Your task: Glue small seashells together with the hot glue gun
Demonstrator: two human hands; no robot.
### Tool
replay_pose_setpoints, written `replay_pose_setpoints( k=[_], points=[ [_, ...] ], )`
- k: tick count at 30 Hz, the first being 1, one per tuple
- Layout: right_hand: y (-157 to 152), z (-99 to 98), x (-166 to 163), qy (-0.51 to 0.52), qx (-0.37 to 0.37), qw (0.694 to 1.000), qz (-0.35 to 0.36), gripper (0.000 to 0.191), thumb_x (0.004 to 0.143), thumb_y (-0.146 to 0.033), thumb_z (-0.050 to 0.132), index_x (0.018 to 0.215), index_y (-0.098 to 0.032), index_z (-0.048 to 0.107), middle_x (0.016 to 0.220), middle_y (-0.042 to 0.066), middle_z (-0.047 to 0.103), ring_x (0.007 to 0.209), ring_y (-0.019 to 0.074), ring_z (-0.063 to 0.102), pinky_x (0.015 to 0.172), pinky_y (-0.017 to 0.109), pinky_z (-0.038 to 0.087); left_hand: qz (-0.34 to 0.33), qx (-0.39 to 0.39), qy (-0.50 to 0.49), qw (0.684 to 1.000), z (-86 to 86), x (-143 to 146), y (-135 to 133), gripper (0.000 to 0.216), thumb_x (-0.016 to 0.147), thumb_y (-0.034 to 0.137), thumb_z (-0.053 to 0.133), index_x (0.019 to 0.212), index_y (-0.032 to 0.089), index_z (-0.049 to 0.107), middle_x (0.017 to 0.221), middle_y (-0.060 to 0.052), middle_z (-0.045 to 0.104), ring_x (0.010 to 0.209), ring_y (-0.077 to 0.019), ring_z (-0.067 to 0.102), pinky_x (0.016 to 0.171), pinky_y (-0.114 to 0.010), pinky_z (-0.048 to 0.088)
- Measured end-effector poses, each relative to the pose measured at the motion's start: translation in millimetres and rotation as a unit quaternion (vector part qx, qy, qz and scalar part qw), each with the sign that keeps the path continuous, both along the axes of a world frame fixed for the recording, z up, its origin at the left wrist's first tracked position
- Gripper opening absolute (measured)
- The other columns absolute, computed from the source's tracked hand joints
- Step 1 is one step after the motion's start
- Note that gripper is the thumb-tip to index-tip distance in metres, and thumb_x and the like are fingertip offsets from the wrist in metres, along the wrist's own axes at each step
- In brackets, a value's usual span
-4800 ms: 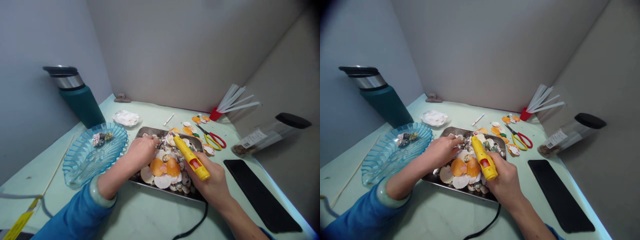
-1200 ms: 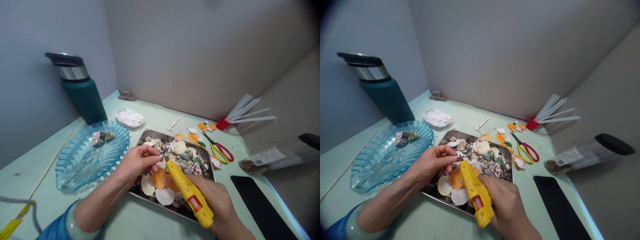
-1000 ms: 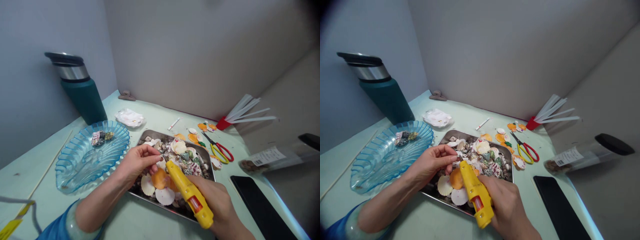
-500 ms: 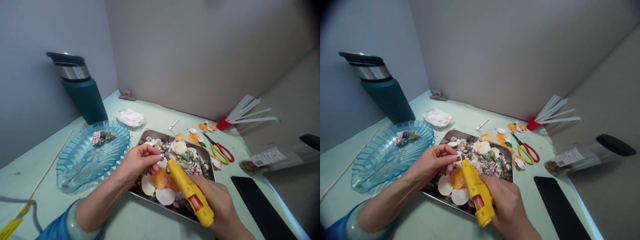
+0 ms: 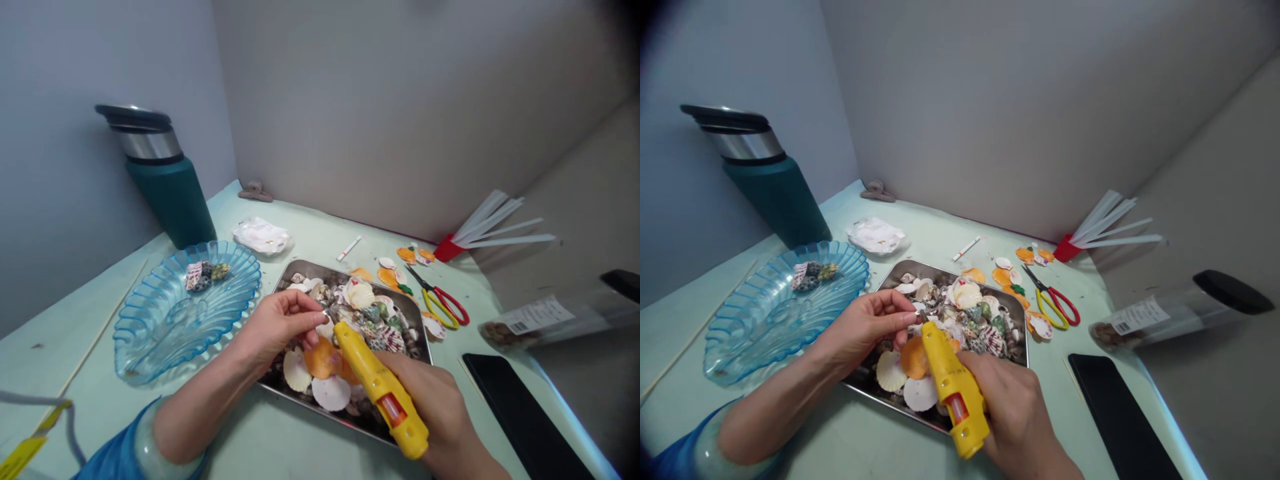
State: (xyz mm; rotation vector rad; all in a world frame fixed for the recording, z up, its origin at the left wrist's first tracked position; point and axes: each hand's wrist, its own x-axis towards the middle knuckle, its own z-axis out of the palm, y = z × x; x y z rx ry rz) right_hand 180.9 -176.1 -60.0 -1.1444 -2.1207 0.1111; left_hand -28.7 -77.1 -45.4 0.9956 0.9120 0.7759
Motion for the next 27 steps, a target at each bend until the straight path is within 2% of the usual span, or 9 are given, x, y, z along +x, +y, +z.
replay_pose_setpoints(
  k=[13, 20, 27],
  points=[
    [0.5, -2.8, 2.2, 0.003, 0.007, 1.000, -0.019, 0.026, 0.087, -0.023, 0.054, 0.112, -0.019, 0.052, 0.085, 0.005, 0.073, 0.066, 0.0159, 0.071, 0.057, 0.023, 0.052, -0.013, -0.004, -0.007, 1.000, -1.8, -0.9, 0.8, 0.021, 0.068, 0.025, 0.076, 0.075, 0.014, 0.059, 0.047, 0.004, 0.059, 0.043, -0.0064, 0.053, 0.046, -0.016, 0.042],
    [-0.6, 1.3, -0.4, 0.008, -0.005, 1.000, -0.001, 0.026, 0.091, -0.034, 0.055, 0.111, -0.018, 0.053, 0.082, 0.005, 0.072, 0.063, 0.0155, 0.069, 0.055, 0.024, 0.051, -0.017, 0.000, -0.007, 1.000, -0.1, -0.8, 0.1, 0.020, 0.069, 0.025, 0.075, 0.075, 0.014, 0.059, 0.047, 0.004, 0.059, 0.043, -0.0064, 0.052, 0.047, -0.017, 0.042],
    [-1.3, -2.1, 1.6, 0.007, -0.015, 1.000, 0.009, 0.025, 0.090, -0.030, 0.054, 0.112, -0.018, 0.052, 0.082, 0.005, 0.072, 0.064, 0.0165, 0.069, 0.056, 0.026, 0.051, -0.024, 0.010, 0.001, 1.000, -4.0, -2.5, 0.4, 0.020, 0.071, 0.026, 0.073, 0.077, 0.014, 0.059, 0.048, 0.004, 0.059, 0.044, -0.0064, 0.052, 0.047, -0.017, 0.042]
  ],
)
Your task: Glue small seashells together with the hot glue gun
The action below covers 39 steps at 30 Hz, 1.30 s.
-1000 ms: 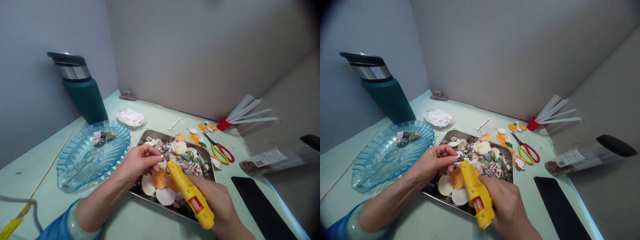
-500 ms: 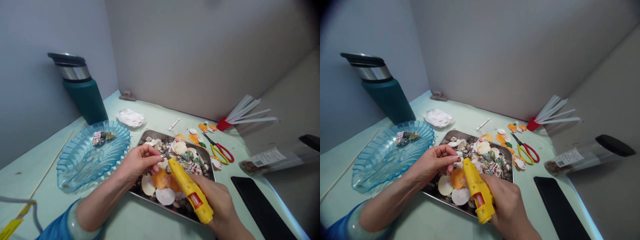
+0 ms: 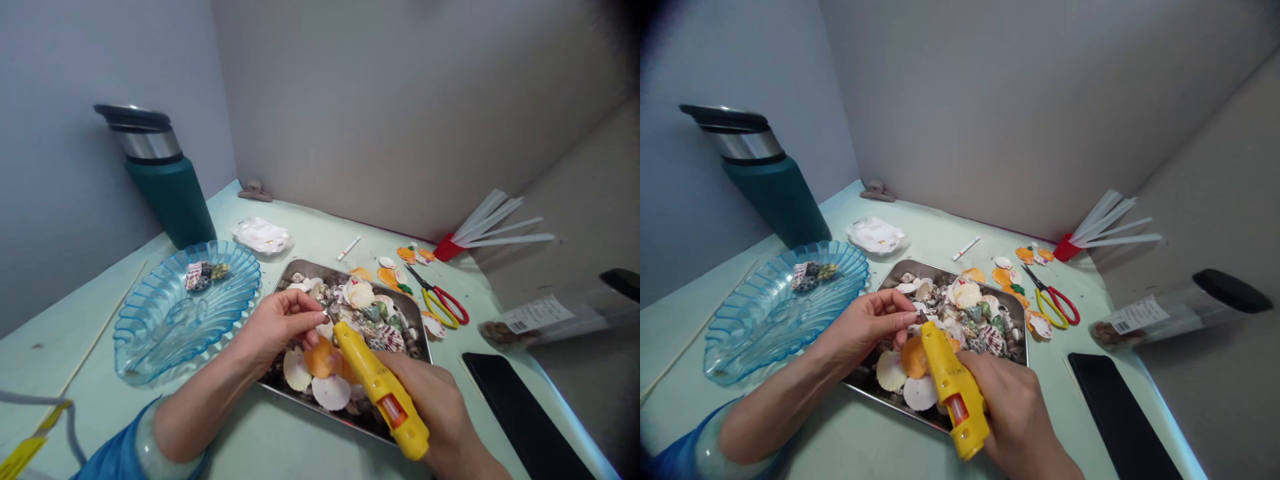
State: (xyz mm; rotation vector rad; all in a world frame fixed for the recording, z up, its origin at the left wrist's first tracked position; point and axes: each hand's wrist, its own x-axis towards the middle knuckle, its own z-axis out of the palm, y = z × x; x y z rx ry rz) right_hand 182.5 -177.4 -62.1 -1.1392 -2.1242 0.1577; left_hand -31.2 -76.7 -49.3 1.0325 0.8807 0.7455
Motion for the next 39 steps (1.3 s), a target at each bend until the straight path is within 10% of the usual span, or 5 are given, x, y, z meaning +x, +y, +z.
replay_pose_setpoints(
  k=[39],
  points=[
    [-0.6, -1.4, 0.4, -0.005, 0.007, 1.000, 0.001, 0.024, 0.092, -0.032, 0.052, 0.111, -0.018, 0.053, 0.079, 0.006, 0.071, 0.063, 0.0180, 0.068, 0.054, 0.028, 0.051, 0.018, 0.006, 0.006, 1.000, 3.4, 1.8, -0.6, 0.019, 0.069, 0.024, 0.073, 0.075, 0.014, 0.059, 0.049, 0.004, 0.059, 0.044, -0.0064, 0.053, 0.047, -0.017, 0.044]
  ],
)
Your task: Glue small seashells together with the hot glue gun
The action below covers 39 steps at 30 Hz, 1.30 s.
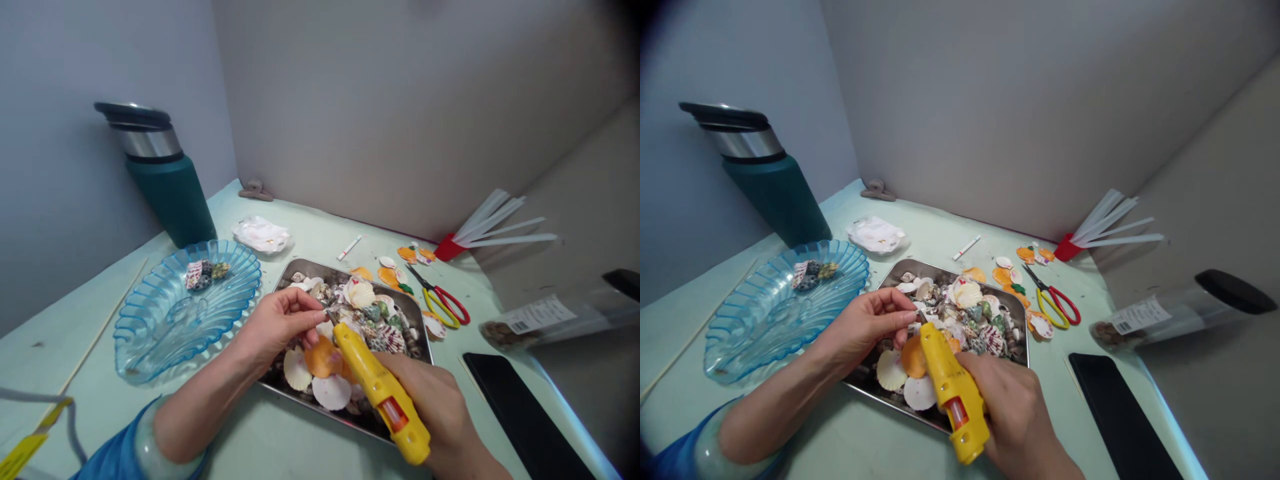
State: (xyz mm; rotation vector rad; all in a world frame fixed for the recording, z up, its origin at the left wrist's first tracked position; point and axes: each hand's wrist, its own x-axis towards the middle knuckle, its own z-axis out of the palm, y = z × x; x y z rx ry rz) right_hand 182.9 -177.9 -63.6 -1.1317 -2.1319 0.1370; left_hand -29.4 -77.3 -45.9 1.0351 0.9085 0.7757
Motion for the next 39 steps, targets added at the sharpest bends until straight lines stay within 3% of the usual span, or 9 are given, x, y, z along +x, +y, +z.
replay_pose_setpoints(
  k=[16, 39],
  points=[
    [1.5, 3.9, -2.6, 0.006, 0.026, 0.999, -0.028, 0.027, 0.089, -0.032, 0.057, 0.112, -0.019, 0.052, 0.082, 0.005, 0.073, 0.065, 0.0163, 0.071, 0.056, 0.023, 0.052, 0.015, -0.002, -0.003, 1.000, 1.4, 0.4, -0.7, 0.022, 0.066, 0.026, 0.076, 0.074, 0.014, 0.059, 0.051, 0.004, 0.058, 0.044, -0.0065, 0.053, 0.046, -0.017, 0.043],
    [0.5, 9.7, -0.8, 0.032, -0.019, 0.999, -0.021, 0.018, 0.088, -0.026, 0.055, 0.106, -0.021, 0.055, 0.085, 0.005, 0.073, 0.062, 0.0161, 0.070, 0.055, 0.022, 0.054, 0.030, 0.040, 0.042, 0.998, 6.8, 2.8, -3.1, 0.019, 0.067, 0.026, 0.072, 0.074, 0.016, 0.059, 0.052, 0.004, 0.059, 0.044, -0.0080, 0.054, 0.046, -0.019, 0.042]
  ],
)
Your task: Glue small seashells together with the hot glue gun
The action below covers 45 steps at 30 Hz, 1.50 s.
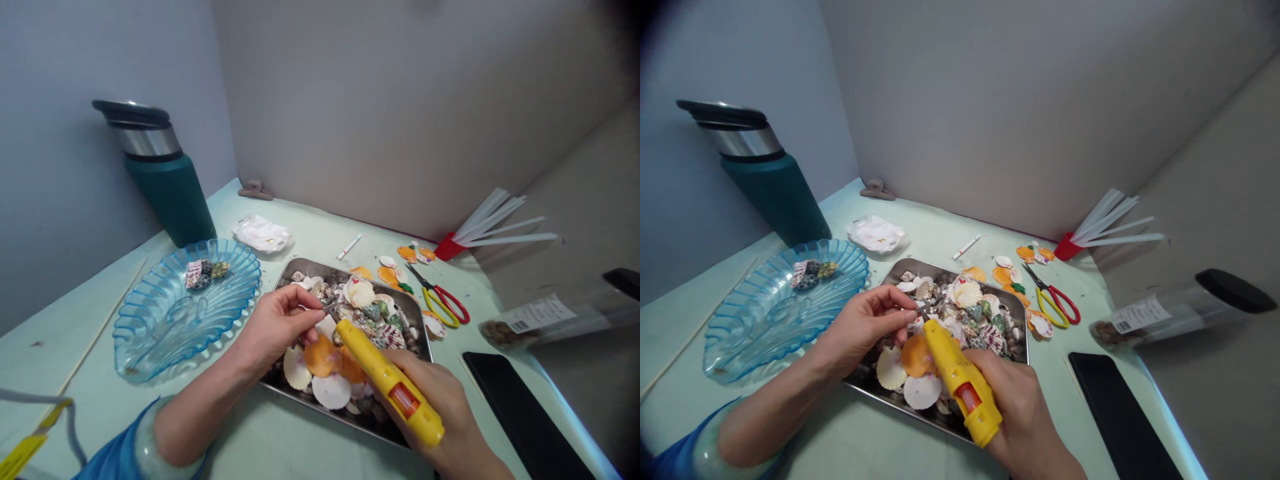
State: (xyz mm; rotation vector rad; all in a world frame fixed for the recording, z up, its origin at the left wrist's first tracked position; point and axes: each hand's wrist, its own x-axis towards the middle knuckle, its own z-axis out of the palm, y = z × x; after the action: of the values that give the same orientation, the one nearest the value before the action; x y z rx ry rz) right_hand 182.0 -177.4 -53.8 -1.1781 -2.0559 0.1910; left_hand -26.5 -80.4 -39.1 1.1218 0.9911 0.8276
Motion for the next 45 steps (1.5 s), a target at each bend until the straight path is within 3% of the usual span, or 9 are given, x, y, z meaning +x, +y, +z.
replay_pose_setpoints(
  k=[18, 27, 45],
  points=[
    [-2.6, -5.0, 1.9, -0.001, -0.014, 0.999, -0.046, 0.019, 0.086, -0.020, 0.054, 0.105, -0.020, 0.055, 0.084, 0.004, 0.072, 0.056, 0.0144, 0.067, 0.051, 0.022, 0.050, 0.004, 0.006, 0.012, 1.000, -0.4, 1.8, -0.2, 0.019, 0.065, 0.026, 0.073, 0.073, 0.015, 0.059, 0.050, 0.004, 0.058, 0.044, -0.0084, 0.054, 0.046, -0.019, 0.043],
    [0.0, -0.8, 0.0, -0.004, 0.004, 1.000, -0.012, 0.018, 0.089, -0.028, 0.055, 0.105, -0.020, 0.056, 0.083, 0.004, 0.073, 0.060, 0.0150, 0.069, 0.054, 0.021, 0.053, -0.003, 0.009, 0.019, 1.000, -0.9, 1.5, -0.4, 0.017, 0.067, 0.025, 0.071, 0.073, 0.015, 0.059, 0.049, 0.004, 0.057, 0.045, -0.0083, 0.054, 0.046, -0.018, 0.042],
    [-1.4, -2.3, 1.1, -0.006, -0.011, 1.000, 0.005, 0.020, 0.090, -0.027, 0.054, 0.109, -0.022, 0.052, 0.087, 0.003, 0.072, 0.065, 0.0142, 0.069, 0.057, 0.020, 0.052, -0.003, 0.010, 0.024, 1.000, -1.9, 1.6, -0.3, 0.016, 0.069, 0.024, 0.069, 0.074, 0.014, 0.059, 0.052, 0.004, 0.057, 0.045, -0.0074, 0.054, 0.046, -0.017, 0.043]
  ],
)
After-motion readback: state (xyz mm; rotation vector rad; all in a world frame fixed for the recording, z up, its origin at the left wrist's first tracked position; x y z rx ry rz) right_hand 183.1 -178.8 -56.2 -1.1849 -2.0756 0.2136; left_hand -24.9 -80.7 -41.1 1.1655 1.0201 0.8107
